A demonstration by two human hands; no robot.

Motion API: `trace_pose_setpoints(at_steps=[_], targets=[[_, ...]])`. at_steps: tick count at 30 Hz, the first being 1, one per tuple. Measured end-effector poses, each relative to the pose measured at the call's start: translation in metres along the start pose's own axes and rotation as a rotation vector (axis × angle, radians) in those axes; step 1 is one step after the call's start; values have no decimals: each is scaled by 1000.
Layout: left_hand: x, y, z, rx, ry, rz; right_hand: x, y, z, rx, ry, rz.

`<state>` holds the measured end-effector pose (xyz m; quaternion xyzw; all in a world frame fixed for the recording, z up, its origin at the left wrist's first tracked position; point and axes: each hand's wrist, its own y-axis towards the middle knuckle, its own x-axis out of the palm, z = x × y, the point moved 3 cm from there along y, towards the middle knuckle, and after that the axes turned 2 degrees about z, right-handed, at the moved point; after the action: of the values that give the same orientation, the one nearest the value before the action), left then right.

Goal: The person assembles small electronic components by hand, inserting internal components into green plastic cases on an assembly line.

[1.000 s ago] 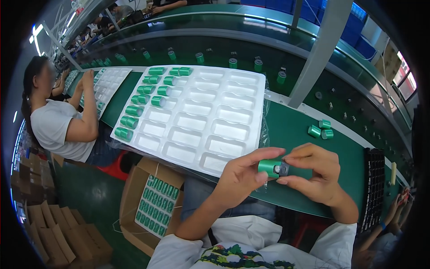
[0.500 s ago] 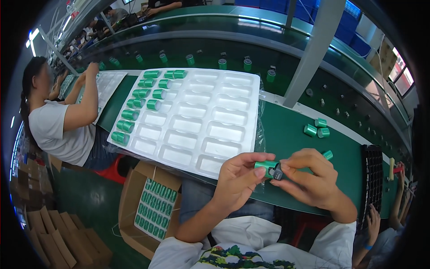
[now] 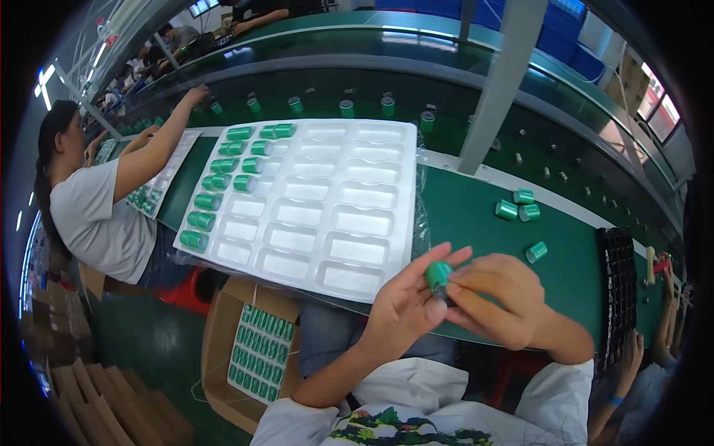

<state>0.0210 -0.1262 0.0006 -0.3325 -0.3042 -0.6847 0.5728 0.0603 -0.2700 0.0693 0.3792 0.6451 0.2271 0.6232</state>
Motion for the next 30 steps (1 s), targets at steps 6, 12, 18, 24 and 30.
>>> trace_pose_setpoints(at_steps=[6, 12, 18, 24, 30], targets=[[-12, 3, -7, -287, 175, 1, 8, -7, -3, -64, -23, -61], [-20, -1, -2, -117, 448, -142, 9, -5, -5, -44, -33, -129], [-22, -22, 83, 167, 617, 76, -26, -26, 124, 373, -150, 173], [-113, -21, 194, 706, 2194, 695, -64, -128, 317, 980, -538, 6], [-157, -46, 213, 390, 2386, 841, -53, -128, 295, 916, -615, 66]])
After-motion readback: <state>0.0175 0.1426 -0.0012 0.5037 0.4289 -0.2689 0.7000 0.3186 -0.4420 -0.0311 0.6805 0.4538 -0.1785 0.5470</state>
